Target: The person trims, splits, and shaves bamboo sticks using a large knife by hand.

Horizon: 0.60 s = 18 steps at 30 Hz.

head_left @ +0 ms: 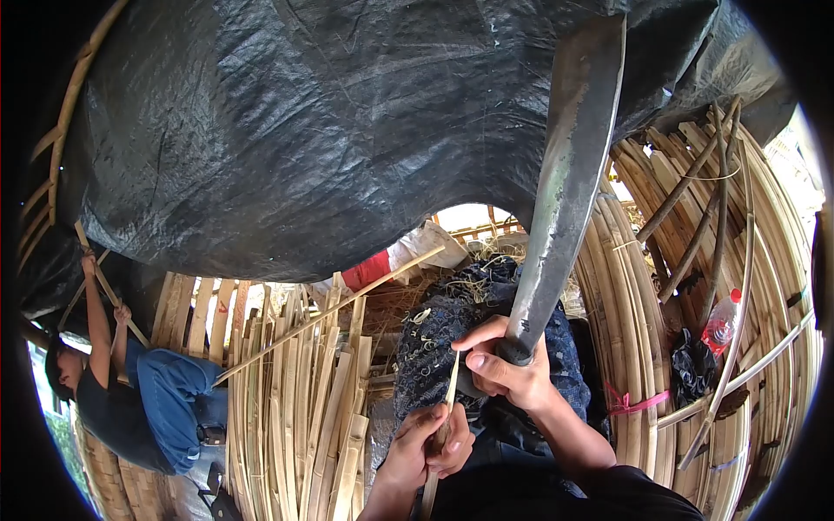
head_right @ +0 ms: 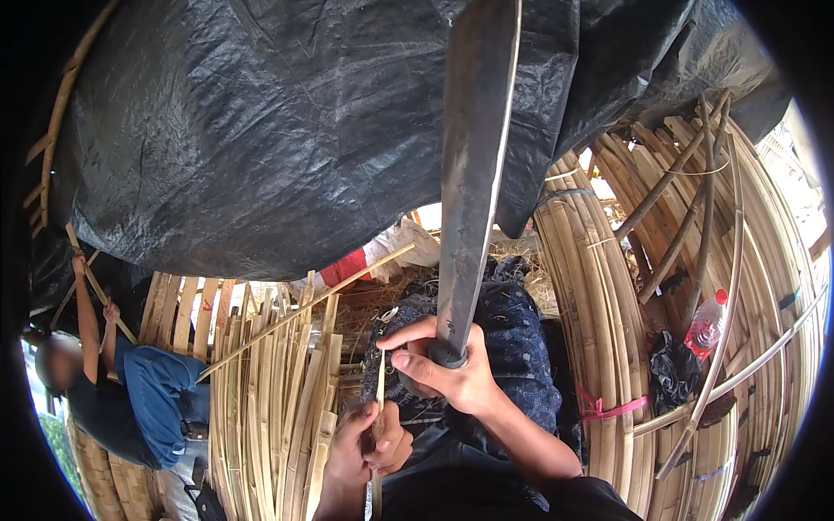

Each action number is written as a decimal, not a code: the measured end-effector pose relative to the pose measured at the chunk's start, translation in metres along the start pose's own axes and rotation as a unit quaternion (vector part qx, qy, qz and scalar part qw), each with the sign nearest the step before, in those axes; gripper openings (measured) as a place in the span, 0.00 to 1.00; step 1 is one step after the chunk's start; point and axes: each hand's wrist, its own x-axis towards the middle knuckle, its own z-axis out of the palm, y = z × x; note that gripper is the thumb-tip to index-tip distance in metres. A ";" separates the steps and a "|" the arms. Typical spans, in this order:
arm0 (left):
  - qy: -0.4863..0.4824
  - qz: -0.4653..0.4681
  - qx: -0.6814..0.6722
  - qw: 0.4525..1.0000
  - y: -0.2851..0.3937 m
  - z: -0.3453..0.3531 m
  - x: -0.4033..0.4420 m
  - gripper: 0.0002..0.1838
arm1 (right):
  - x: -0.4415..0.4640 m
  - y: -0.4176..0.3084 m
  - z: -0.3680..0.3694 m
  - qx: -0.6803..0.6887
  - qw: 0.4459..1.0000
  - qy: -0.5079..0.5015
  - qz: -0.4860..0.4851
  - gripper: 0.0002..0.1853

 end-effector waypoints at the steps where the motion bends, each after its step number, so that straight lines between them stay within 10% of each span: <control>1: 0.000 0.000 0.000 1.000 0.001 0.000 0.001 0.29 | 0.000 0.000 0.001 0.000 1.000 0.000 0.000 0.13; 18: 0.037 -0.012 0.165 0.986 0.003 -0.010 -0.001 0.31 | 0.012 -0.003 -0.003 0.002 0.996 0.058 0.065 0.05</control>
